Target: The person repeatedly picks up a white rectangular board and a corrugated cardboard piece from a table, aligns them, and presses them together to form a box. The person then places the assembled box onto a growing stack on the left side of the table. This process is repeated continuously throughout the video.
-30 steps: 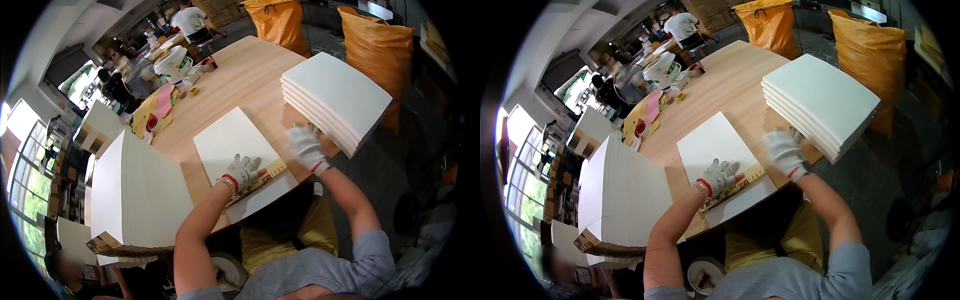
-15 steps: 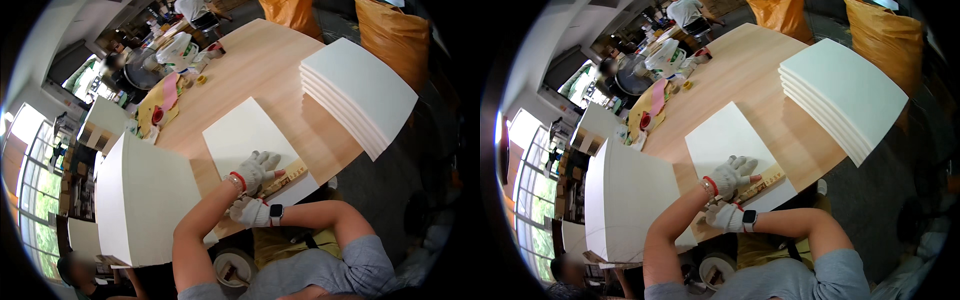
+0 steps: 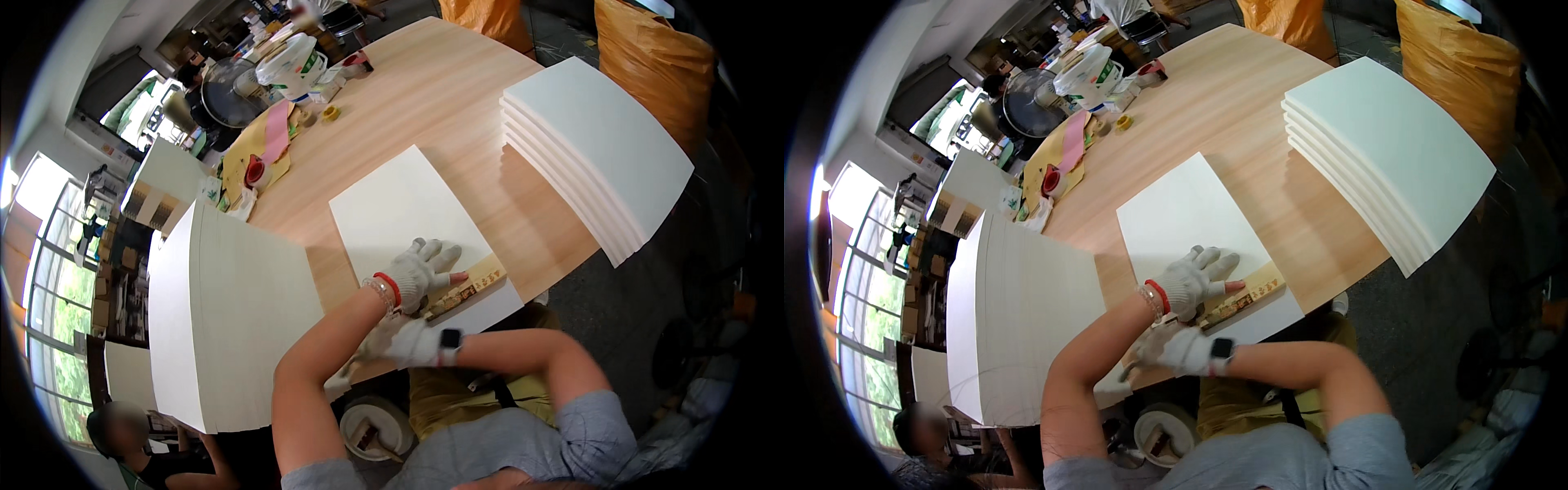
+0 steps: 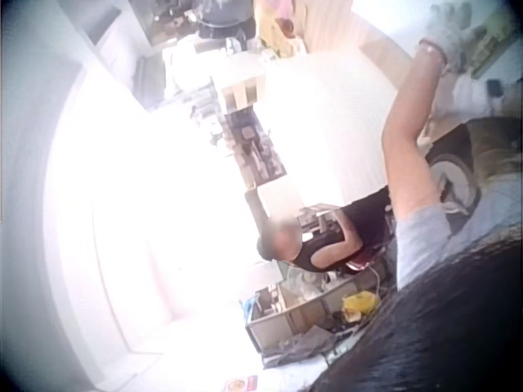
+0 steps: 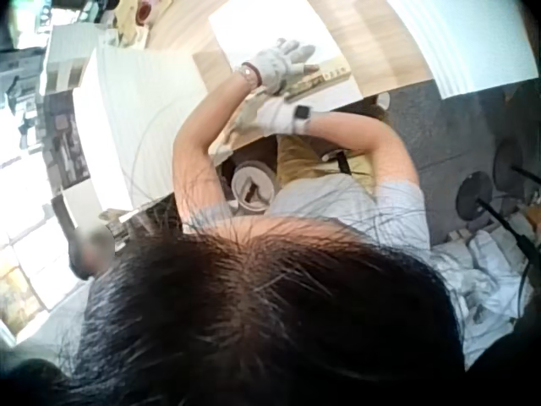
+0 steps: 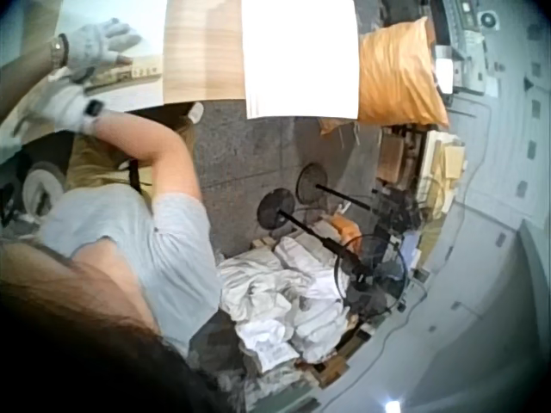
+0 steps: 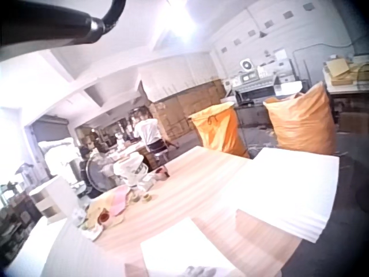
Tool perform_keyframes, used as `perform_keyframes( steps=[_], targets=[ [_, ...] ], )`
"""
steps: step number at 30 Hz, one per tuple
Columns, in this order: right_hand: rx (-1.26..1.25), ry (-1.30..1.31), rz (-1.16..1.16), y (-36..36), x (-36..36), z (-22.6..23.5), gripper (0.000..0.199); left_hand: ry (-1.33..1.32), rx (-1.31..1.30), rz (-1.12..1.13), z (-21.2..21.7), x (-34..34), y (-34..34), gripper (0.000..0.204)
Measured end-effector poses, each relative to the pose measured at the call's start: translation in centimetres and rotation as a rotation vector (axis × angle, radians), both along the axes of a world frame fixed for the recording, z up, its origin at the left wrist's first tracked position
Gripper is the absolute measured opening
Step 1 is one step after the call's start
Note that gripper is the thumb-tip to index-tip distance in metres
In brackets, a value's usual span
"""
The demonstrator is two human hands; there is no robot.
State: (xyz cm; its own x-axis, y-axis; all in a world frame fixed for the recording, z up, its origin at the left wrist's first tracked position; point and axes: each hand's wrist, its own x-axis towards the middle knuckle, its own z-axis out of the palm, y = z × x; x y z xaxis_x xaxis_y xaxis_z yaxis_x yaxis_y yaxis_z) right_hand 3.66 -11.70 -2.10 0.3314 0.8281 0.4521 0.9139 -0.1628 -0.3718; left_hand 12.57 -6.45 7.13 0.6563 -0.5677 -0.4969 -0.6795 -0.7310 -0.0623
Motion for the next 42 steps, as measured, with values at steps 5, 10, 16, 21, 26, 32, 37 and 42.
perform_keyframes(
  steps=[5,10,16,21,26,32,37,42],
  targets=[
    [0.166,-0.149,0.107,-0.8,0.7,-0.1,0.014,0.065,0.135,-0.028,2.2,-0.4,-1.3,0.104],
    [-0.147,-0.082,0.050,-15.1,8.2,4.5,0.016,-0.157,-0.068,-0.037,-8.5,-0.4,3.0,0.109],
    [-0.179,-0.351,-0.960,-24.1,14.2,2.6,0.011,-0.018,0.176,-0.209,1.8,-0.7,-1.7,0.105],
    [-0.234,0.629,-0.680,-17.7,13.0,3.0,0.045,-0.286,0.240,-0.217,2.0,-3.0,-1.0,0.088],
    [-0.242,0.743,-0.743,-16.7,16.5,2.6,0.062,-0.068,-0.390,0.851,-4.3,-9.5,0.3,0.050],
    [-0.020,1.402,-0.199,-14.4,18.1,2.7,0.048,1.714,-2.629,1.432,-9.7,-15.1,-1.0,0.043],
    [0.369,1.605,-0.316,-13.6,20.8,1.2,0.038,0.856,-2.439,1.970,-8.4,-12.1,-2.1,0.039],
    [0.593,1.394,-0.043,-11.0,17.7,2.2,0.033,0.239,-2.184,1.934,-4.8,-14.6,0.6,0.031]
  ],
)
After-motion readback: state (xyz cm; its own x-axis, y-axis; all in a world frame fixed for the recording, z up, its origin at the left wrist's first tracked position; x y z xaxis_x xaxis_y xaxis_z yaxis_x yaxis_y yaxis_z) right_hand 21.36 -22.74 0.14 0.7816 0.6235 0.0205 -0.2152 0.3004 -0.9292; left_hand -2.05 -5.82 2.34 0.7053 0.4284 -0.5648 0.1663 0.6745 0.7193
